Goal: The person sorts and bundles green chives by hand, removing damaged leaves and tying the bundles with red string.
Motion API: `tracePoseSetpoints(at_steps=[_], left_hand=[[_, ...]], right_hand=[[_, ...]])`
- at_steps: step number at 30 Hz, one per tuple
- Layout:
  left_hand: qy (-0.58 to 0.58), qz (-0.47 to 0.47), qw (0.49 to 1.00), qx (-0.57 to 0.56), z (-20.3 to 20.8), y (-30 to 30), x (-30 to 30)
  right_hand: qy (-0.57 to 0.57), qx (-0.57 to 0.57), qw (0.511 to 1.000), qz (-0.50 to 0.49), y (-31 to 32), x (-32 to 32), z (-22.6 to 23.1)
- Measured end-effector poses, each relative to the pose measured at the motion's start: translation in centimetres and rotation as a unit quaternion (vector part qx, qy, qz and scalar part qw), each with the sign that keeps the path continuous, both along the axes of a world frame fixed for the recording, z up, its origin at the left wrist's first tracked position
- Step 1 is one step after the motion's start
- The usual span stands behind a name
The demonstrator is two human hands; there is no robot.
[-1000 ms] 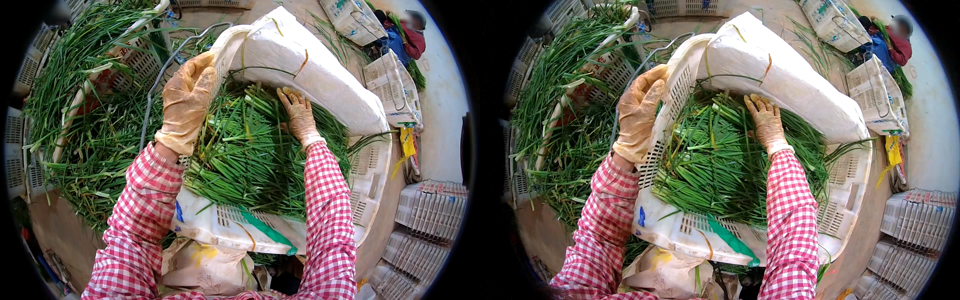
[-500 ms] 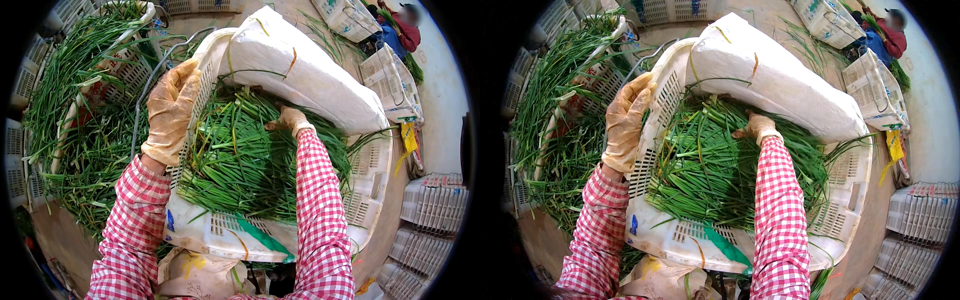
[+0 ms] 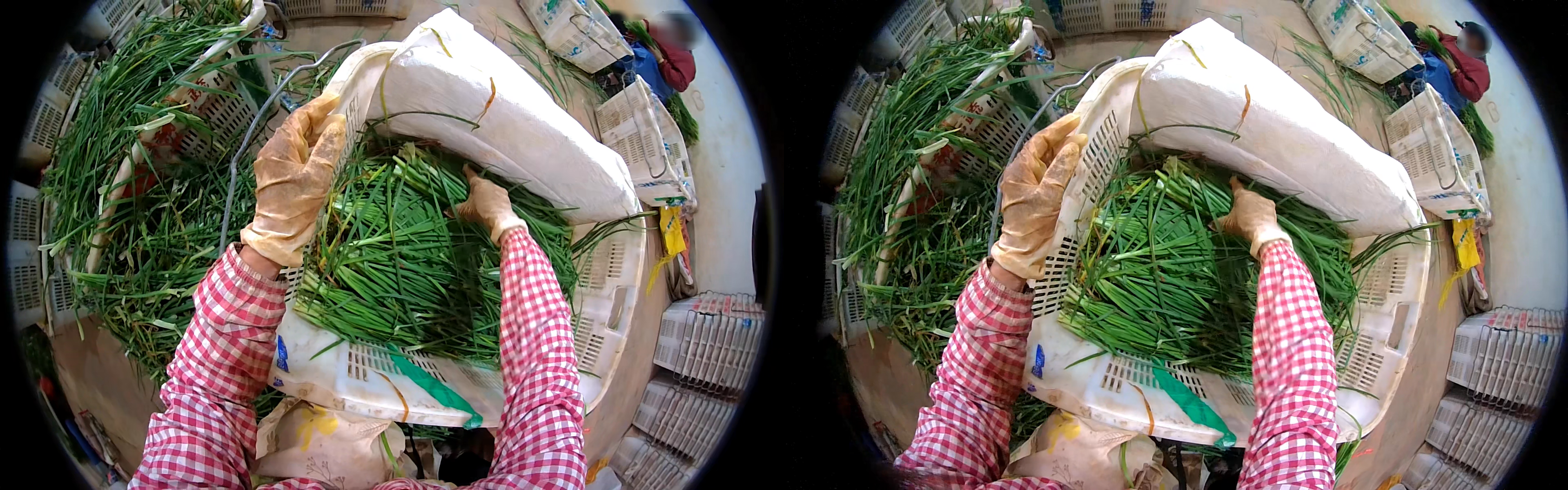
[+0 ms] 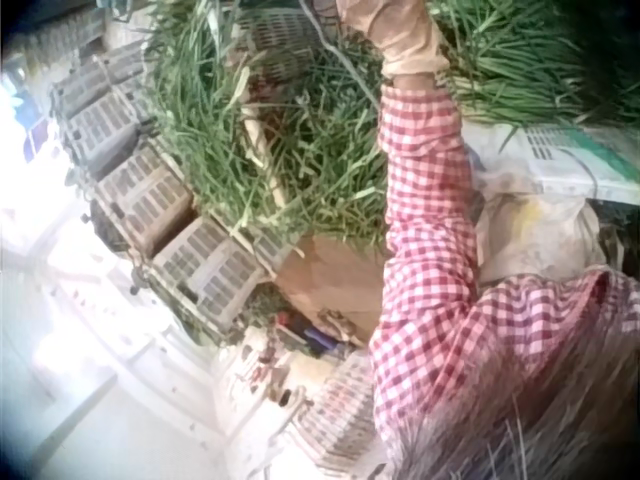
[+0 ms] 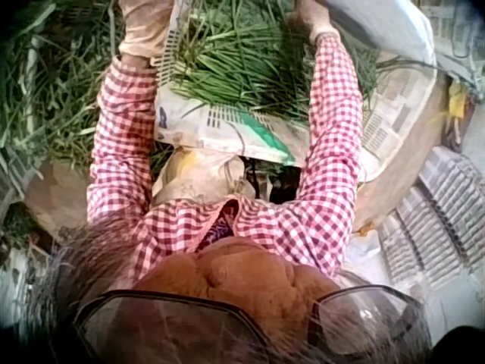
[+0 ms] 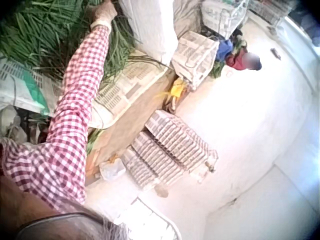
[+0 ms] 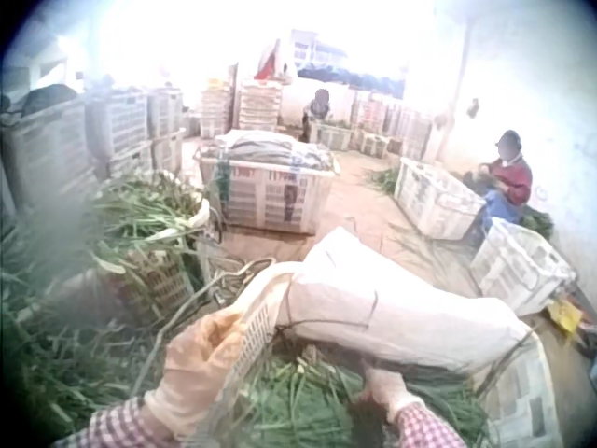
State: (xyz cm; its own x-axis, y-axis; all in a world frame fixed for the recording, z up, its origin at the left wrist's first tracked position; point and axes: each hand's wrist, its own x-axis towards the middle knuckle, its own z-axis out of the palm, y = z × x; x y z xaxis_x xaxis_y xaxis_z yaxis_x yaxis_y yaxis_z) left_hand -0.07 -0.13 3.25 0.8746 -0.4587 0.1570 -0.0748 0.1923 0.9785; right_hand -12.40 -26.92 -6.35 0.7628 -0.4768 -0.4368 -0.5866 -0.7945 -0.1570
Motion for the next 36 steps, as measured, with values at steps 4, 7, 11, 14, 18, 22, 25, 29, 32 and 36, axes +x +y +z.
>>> tracePoseSetpoints(at_steps=[4,7,11,14,18,22,25,29,32,36], left_hand=[[0.014,-0.005,1.0,-0.007,-0.1,0.0,0.1],[-0.061,0.01,0.997,0.036,-0.2,0.0,-0.2],[-0.034,-0.14,0.977,0.156,0.2,-2.7,-2.8],[0.079,-0.351,0.909,0.212,-2.2,-8.5,-4.8],[0.051,-0.458,0.881,0.106,-7.3,-14.5,-4.9],[0.12,-0.408,0.891,-0.157,-8.5,-16.1,-9.4],[-0.07,-0.278,0.942,-0.174,-4.4,-15.7,-13.7],[-0.085,-0.244,0.959,-0.117,-0.4,-13.4,-18.7],[-0.202,-0.346,0.892,0.209,2.4,-10.0,-12.6],[-0.448,-0.316,0.612,0.57,-5.2,-4.8,-3.1]], right_hand=[[-0.124,0.054,0.99,-0.027,0.4,-4.0,1.2],[-0.318,0.247,0.9,-0.168,-1.2,-7.9,0.0],[-0.383,0.399,0.801,-0.231,-3.9,-11.3,-2.1],[-0.439,0.41,0.777,-0.185,-2.5,-11.4,-2.7],[-0.416,0.373,0.815,-0.155,-1.1,-11.4,-1.3],[-0.468,0.26,0.83,-0.157,-0.2,-11.2,1.1],[-0.522,0.34,0.757,-0.196,0.5,-12.5,4.3],[-0.479,0.405,0.765,-0.147,0.4,-16.1,3.7],[-0.377,0.11,0.92,0.006,1.9,-14.4,4.3],[-0.407,0.34,0.84,-0.116,3.5,-11.5,3.4]])
